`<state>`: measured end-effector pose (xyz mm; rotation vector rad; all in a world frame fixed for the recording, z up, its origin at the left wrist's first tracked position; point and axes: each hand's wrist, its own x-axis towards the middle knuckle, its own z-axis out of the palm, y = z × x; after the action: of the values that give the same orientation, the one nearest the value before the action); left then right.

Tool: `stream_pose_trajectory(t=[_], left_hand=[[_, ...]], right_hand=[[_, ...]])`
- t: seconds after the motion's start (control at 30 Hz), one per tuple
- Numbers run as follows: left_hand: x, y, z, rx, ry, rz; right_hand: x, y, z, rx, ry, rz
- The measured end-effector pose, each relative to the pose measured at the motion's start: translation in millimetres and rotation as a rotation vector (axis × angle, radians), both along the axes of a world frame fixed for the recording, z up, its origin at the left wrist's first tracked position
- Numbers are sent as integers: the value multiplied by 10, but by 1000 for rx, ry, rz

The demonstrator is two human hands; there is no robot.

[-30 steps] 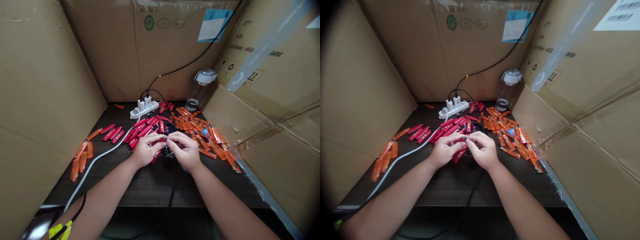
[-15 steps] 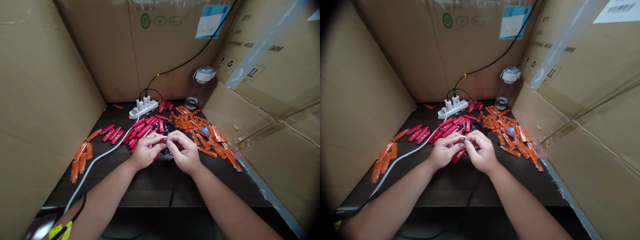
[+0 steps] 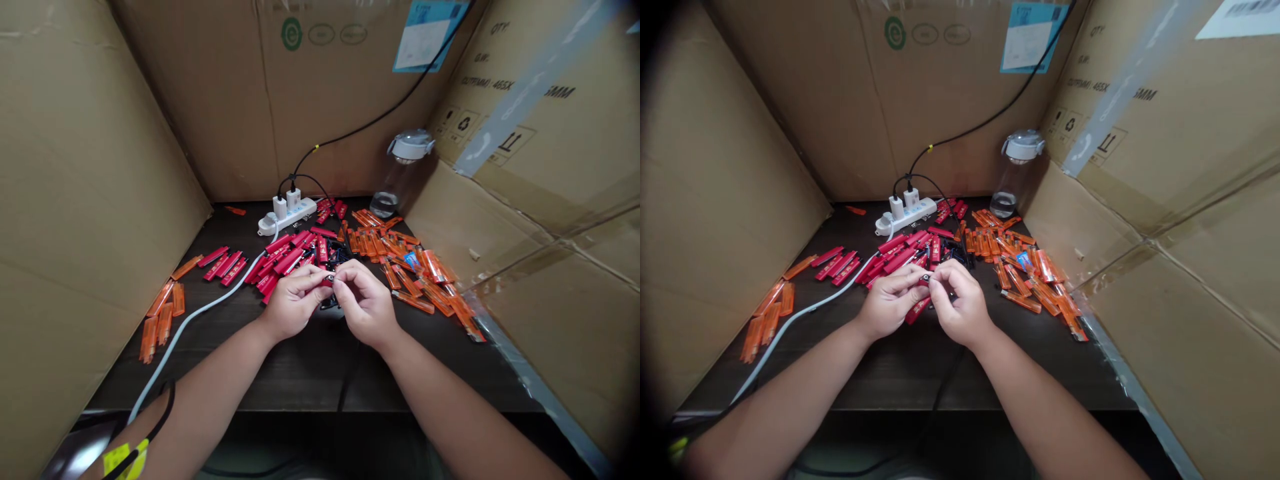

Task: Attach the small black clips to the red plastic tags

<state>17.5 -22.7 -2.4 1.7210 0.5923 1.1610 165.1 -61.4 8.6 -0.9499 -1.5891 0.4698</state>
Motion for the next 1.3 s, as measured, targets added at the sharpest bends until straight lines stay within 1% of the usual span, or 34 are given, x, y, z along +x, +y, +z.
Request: stream_pose_trajectory(t=[0.4, 0.63, 0.83, 0.93, 1.07, 1.2, 1.3], left_hand=[[-2, -9, 13, 82, 51, 13], [-15, -6, 13, 136, 67, 19], [-7, -27, 17, 60, 3, -23], [-4, -40, 24, 42, -19, -63], [-4, -53, 61, 24, -22, -111], [-4, -52, 92, -19, -28, -136], [-2, -46, 92, -32, -33, -137]], right_hand=[[17, 13, 6, -134, 106, 63], [41, 29, 3, -162, 125, 86], [38, 43, -59, -319, 371, 218], [45, 51, -97, -330, 459, 270], [49, 52, -104, -357, 517, 318], [45, 46, -75, -393, 566, 322], [48, 46, -70, -380, 570, 324]])
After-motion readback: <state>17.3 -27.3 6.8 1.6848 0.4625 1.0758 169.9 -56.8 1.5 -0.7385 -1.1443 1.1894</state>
